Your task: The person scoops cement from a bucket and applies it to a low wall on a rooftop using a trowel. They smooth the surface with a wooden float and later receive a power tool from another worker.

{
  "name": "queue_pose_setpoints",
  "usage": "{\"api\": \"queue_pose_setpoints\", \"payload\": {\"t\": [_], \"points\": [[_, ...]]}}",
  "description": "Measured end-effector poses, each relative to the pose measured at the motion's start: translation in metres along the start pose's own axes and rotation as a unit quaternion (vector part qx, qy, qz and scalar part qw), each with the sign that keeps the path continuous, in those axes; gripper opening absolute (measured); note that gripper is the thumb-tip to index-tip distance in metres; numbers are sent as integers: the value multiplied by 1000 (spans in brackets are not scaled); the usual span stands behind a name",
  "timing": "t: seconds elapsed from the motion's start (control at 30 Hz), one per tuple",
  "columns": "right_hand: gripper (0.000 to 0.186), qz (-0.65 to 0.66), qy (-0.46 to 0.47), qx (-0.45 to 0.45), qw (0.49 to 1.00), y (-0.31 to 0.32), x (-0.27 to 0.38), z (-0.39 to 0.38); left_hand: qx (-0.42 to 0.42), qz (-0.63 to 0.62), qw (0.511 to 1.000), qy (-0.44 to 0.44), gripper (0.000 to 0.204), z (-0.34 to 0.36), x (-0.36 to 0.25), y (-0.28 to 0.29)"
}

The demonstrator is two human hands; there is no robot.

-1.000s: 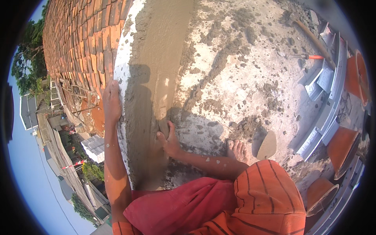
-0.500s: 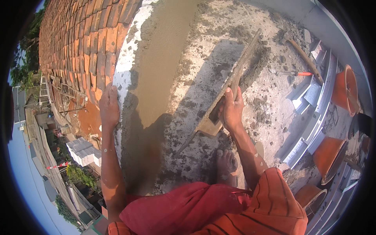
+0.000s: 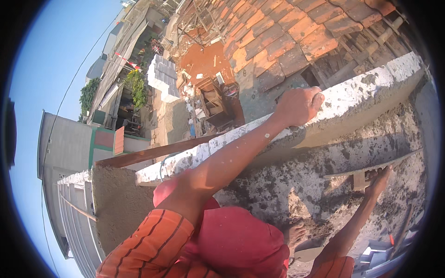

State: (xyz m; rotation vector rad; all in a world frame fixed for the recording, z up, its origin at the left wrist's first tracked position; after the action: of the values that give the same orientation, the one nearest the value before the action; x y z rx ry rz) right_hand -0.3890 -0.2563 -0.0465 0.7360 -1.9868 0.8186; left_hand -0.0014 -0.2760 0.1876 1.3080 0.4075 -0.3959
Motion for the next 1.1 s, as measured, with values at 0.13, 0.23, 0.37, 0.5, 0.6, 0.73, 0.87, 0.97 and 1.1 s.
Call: {"api": "queue_pose_setpoints", "payload": {"t": [0.13, 0.23, 0.37, 0.5, 0.6, 0.73, 0.87, 0.97, 1.1], "points": [[43, 44, 22, 49, 998, 57, 32, -16, 13, -13, 999, 35, 33, -9, 10, 5], [43, -20, -27, 44, 998, 30, 10, -46, 13, -13, 999, 35, 34, -16, 12, 6], [39, -37, -41, 49, 997, -7, 5, -86, 12, -15, 999, 48, 35, -18, 28, 3], [32, -4, -62, 49, 997, 71, 64, -52, 34, -3, 999, 39, 38, -3, 8, 7], [42, -292, 113, -23, 949, 154, 173, -41, 46, 20, 999, 19, 38, 4, -1, 2], [57, -757, 421, -262, 426, 152, 292, -83, 4, -32, 998, -47, 45, 3, 32, -19], [38, -640, 304, -61, 703, 113, 211, -153, -5, -42, 999, -12, 57, 9, 60, -23], [30, -719, 28, 94, 689, 164, 87, -238, 15, -50, 999, -12, 57, 3, 36, -26], [66, -756, -149, 245, 588, 255, -41, -349, -2, -9, 1000, 14, 58, 5, 43, -22]]}}
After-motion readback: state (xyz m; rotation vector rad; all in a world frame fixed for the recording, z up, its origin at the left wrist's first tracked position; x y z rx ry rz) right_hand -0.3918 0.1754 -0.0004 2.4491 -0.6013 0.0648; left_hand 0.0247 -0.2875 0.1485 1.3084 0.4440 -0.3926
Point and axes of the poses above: each hand's wrist, its own z-axis towards the middle knuckle, its own y-axis out of the back of the hand, x = y × z, the point moved 6 cm from there along z, towards the middle knuckle, and after that the axes turned 10 degrees about -x, right-handed, at the moved point
